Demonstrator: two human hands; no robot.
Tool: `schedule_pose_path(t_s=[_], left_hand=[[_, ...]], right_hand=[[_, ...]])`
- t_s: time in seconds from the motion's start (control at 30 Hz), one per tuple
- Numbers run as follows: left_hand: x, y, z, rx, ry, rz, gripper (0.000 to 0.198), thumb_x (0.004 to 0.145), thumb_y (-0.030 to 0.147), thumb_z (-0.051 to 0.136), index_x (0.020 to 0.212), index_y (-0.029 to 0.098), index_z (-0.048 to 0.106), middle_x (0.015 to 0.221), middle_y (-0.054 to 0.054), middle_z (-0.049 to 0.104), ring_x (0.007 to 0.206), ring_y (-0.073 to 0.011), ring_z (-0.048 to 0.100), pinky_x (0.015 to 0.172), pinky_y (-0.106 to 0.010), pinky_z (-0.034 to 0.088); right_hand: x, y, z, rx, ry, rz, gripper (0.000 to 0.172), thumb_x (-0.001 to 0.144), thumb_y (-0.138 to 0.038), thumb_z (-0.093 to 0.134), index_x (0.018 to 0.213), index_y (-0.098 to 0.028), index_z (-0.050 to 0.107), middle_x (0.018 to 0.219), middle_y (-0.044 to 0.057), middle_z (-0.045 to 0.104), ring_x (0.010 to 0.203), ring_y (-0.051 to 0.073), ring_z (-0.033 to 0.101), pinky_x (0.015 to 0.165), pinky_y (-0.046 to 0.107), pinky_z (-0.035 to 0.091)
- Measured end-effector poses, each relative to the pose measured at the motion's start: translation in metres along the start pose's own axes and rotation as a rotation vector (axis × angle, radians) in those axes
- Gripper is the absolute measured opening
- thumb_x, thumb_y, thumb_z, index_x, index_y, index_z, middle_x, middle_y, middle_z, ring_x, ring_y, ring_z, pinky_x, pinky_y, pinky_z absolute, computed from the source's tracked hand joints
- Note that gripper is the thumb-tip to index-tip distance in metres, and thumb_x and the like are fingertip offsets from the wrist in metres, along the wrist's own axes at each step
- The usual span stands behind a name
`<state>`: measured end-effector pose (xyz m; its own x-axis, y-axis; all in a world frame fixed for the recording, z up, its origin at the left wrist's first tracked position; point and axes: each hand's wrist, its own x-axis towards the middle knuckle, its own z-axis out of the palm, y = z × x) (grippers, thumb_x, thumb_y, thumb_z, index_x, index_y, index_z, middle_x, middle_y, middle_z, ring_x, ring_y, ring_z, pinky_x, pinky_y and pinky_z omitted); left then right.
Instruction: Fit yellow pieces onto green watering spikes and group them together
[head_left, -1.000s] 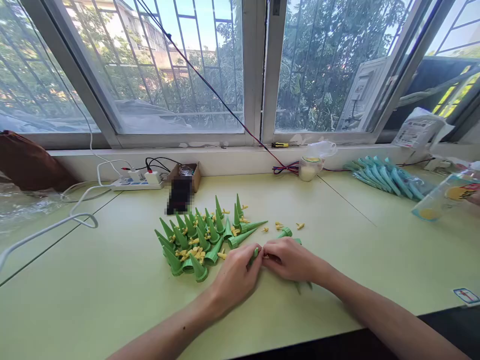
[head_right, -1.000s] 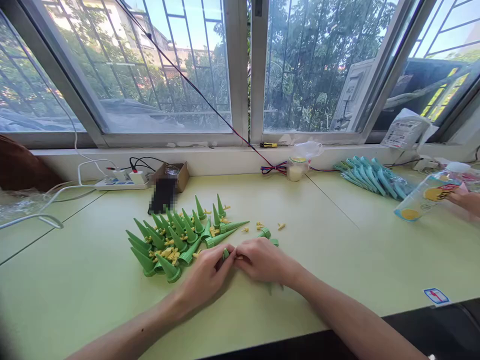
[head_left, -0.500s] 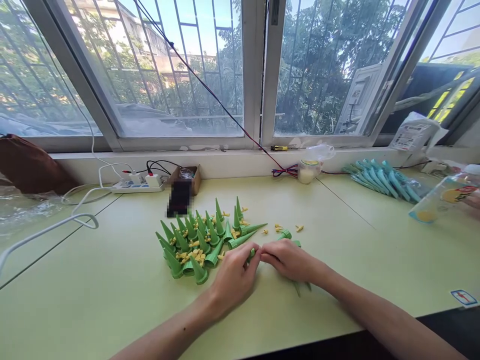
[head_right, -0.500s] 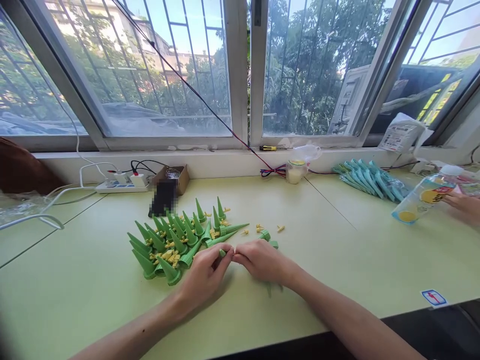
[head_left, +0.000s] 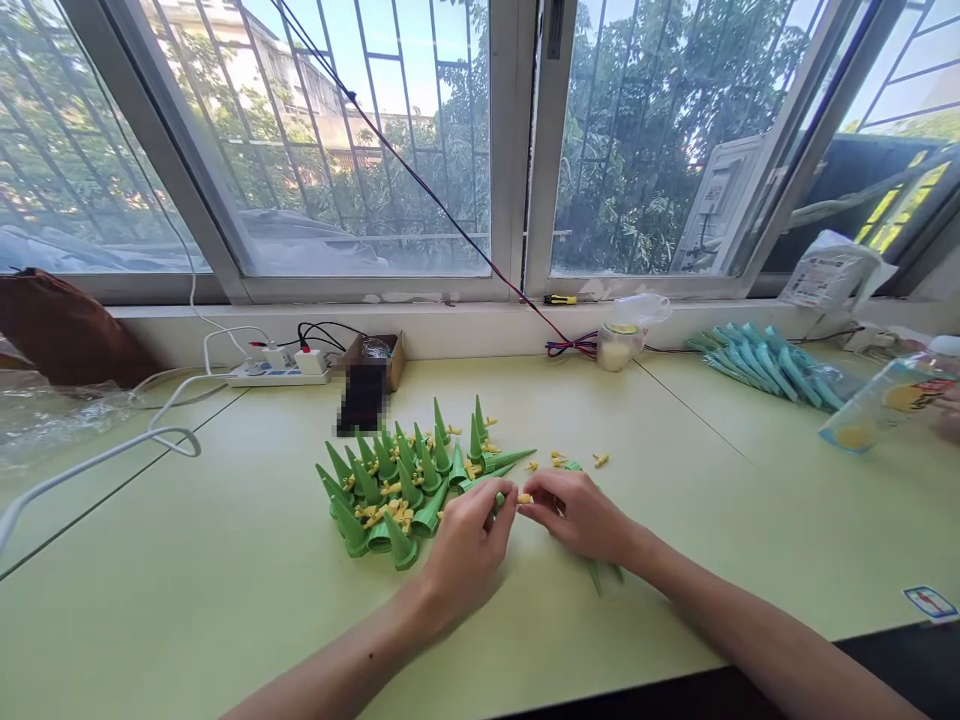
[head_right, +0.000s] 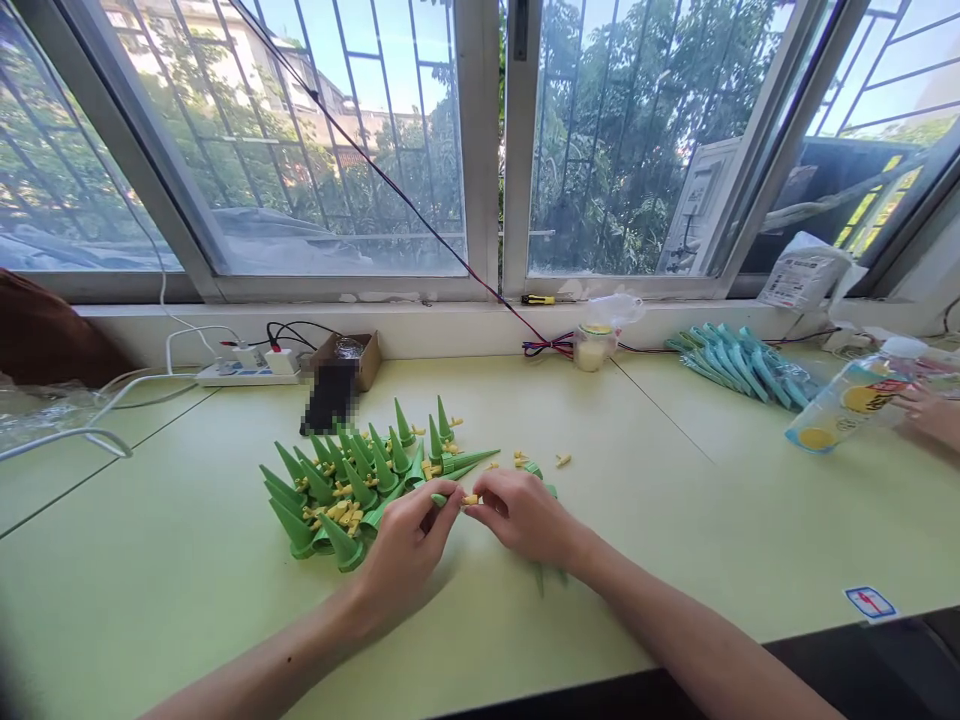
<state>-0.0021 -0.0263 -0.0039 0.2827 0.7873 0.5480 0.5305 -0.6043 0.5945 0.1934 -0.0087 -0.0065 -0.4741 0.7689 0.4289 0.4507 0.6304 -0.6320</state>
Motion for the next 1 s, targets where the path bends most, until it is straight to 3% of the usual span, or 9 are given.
schedule_pose_path(t_s=[0.37, 0.57, 0.77, 1.0], left_hand=[[-0.0011, -0.0001, 0.0005, -0.033, -0.047, -0.019, 0.025, 0.101, 0.027, 0.049, 0.081, 0.019, 0.06, 0.069, 0.003, 0.062, 0.057, -0.0098, 0.051, 0.056, -0.023, 0.037], [-0.0009, 0.0002, -0.0005, -0.033, -0.034, -0.013, 0.023, 0.102, 0.027, 0.048, 0.085, 0.02, 0.062, 0.073, 0.002, 0.066, 0.061, -0.011, 0.055, 0.06, -0.024, 0.04], [-0.0022, -0.0004, 0.002, -0.031, -0.045, -0.002, 0.022, 0.102, 0.027, 0.048, 0.086, 0.02, 0.062, 0.077, 0.001, 0.068, 0.066, -0.0124, 0.059, 0.064, -0.024, 0.043], [-0.0016, 0.0, 0.0018, -0.011, -0.056, -0.002, 0.022, 0.101, 0.026, 0.048, 0.084, 0.021, 0.062, 0.076, 0.002, 0.068, 0.064, -0.0124, 0.059, 0.061, -0.024, 0.041]], right_hand=[[-0.0004, 0.0017, -0.0012, -0.056, -0.096, -0.087, 0.039, 0.104, -0.033, 0.045, 0.069, -0.021, 0.033, 0.064, -0.005, 0.038, 0.058, 0.011, 0.03, 0.057, 0.025, 0.023], [0.0004, -0.0004, -0.0015, -0.049, -0.086, -0.044, 0.035, 0.103, -0.032, 0.046, 0.071, -0.021, 0.041, 0.065, -0.004, 0.044, 0.06, 0.012, 0.035, 0.059, 0.025, 0.028], [-0.0001, -0.0054, -0.0029, -0.013, -0.043, -0.058, 0.018, 0.099, -0.03, 0.056, 0.084, -0.02, 0.057, 0.07, -0.002, 0.052, 0.063, 0.013, 0.044, 0.062, 0.024, 0.034], [-0.001, -0.003, -0.0012, 0.005, -0.06, -0.066, 0.025, 0.099, -0.029, 0.056, 0.076, -0.02, 0.049, 0.067, -0.004, 0.047, 0.06, 0.012, 0.039, 0.059, 0.024, 0.032]])
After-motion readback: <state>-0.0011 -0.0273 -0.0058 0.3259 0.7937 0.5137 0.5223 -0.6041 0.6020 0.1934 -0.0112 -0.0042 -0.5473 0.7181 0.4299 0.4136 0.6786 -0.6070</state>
